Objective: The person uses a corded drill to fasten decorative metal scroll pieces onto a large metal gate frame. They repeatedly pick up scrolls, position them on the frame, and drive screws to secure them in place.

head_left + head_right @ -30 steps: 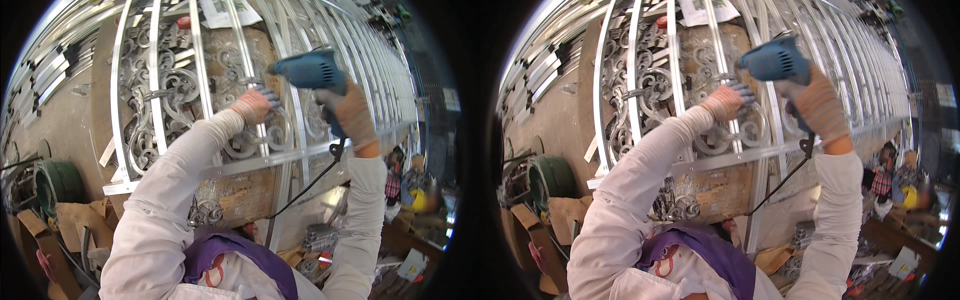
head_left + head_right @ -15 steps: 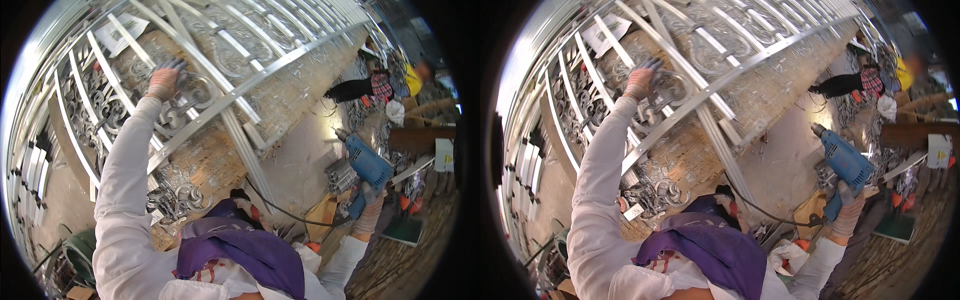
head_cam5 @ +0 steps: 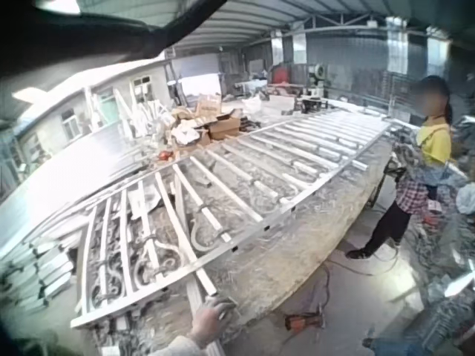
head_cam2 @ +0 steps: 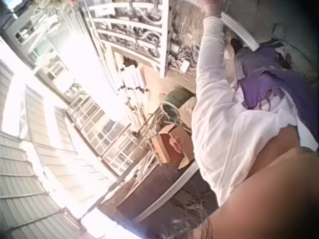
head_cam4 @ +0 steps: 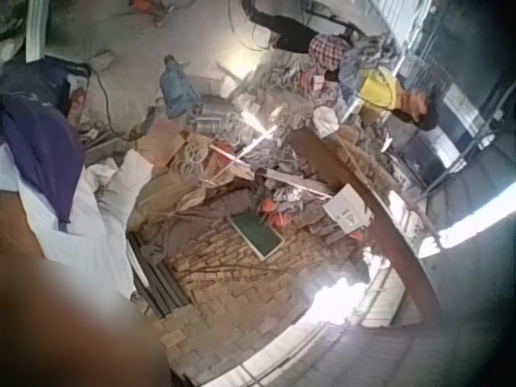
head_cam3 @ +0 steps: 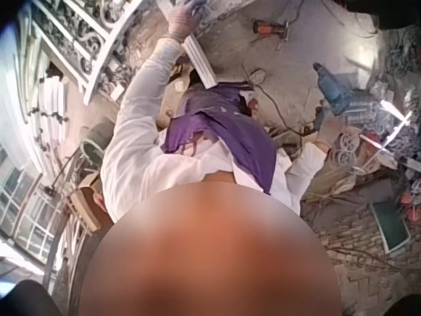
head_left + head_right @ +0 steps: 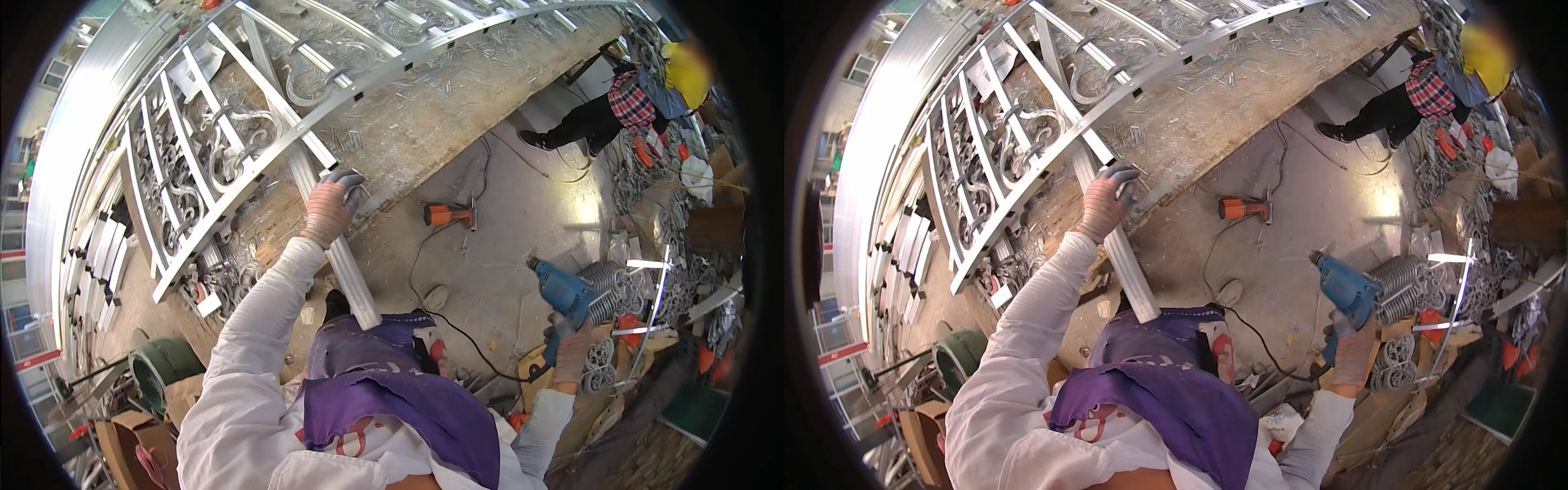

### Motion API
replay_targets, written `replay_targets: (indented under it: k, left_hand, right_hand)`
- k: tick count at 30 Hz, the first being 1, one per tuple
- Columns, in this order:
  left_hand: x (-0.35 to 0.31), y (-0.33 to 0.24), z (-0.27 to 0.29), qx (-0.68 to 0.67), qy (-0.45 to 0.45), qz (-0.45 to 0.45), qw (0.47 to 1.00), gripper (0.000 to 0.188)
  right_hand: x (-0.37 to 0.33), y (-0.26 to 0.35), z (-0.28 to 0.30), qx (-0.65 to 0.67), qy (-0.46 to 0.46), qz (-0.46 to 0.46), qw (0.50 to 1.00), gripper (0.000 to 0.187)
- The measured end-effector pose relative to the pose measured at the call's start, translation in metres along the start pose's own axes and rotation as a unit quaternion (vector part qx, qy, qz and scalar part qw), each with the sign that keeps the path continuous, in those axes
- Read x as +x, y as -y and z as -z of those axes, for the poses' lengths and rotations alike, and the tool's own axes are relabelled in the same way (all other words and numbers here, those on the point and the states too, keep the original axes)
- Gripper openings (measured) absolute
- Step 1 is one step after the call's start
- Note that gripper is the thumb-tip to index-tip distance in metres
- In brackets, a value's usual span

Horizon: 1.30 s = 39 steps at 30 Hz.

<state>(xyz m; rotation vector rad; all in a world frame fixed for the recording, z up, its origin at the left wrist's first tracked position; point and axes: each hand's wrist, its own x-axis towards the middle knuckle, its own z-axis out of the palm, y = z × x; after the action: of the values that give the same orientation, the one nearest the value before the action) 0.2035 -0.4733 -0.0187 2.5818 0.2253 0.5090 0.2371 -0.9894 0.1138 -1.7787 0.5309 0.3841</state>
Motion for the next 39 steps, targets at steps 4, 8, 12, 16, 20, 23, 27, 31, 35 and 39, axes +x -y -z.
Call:
replay_targets:
  k: [4,8,12,16,20,23,27,31,35,39]
  left_hand:
    - [0.049,-0.054,-0.027,0.067,0.037,0.022,0.997,0.025]
    - [0.107,-0.056,-0.073,0.123,0.068,0.173,0.975,0.031]
    - [0.158,-0.041,-0.101,0.180,0.084,0.267,0.943,0.038]
    - [0.183,-0.027,-0.125,0.182,0.072,0.300,0.934,0.037]
    - [0.192,0.012,-0.148,0.170,0.049,0.316,0.932,0.022]
    - [0.209,0.010,-0.170,0.171,0.054,0.312,0.933,0.017]
    - [0.203,0.010,-0.146,0.141,0.100,0.312,0.934,0.021]
    - [0.181,-0.017,-0.082,-0.065,-0.091,0.313,0.943,0.028]
    - [0.113,0.052,0.011,-0.037,-0.347,0.344,0.872,0.023]
    - [0.047,0.129,0.090,0.099,-0.288,0.473,0.827,0.020]
  right_hand:
    - [0.005,-0.016,0.055,-0.078,0.003,0.044,0.996,0.057]
    - [0.005,-0.027,0.098,-0.109,-0.001,0.054,0.993,0.057]
    - [0.000,-0.023,0.112,-0.136,-0.008,0.033,0.990,0.052]
    - [-0.008,0.004,0.098,-0.159,-0.005,0.014,0.987,0.047]
    - [0.009,0.034,0.081,-0.201,0.036,0.017,0.979,0.044]
    - [0.033,0.056,0.058,-0.162,0.065,0.025,0.984,0.048]
    - [0.082,0.094,0.023,-0.166,0.132,0.045,0.976,0.048]
    - [0.145,0.106,0.006,-0.273,0.148,0.229,0.922,0.046]
    - [0.157,0.148,-0.039,-0.304,0.184,0.174,0.919,0.052]
    - [0.197,0.149,-0.057,-0.306,0.191,0.141,0.922,0.053]
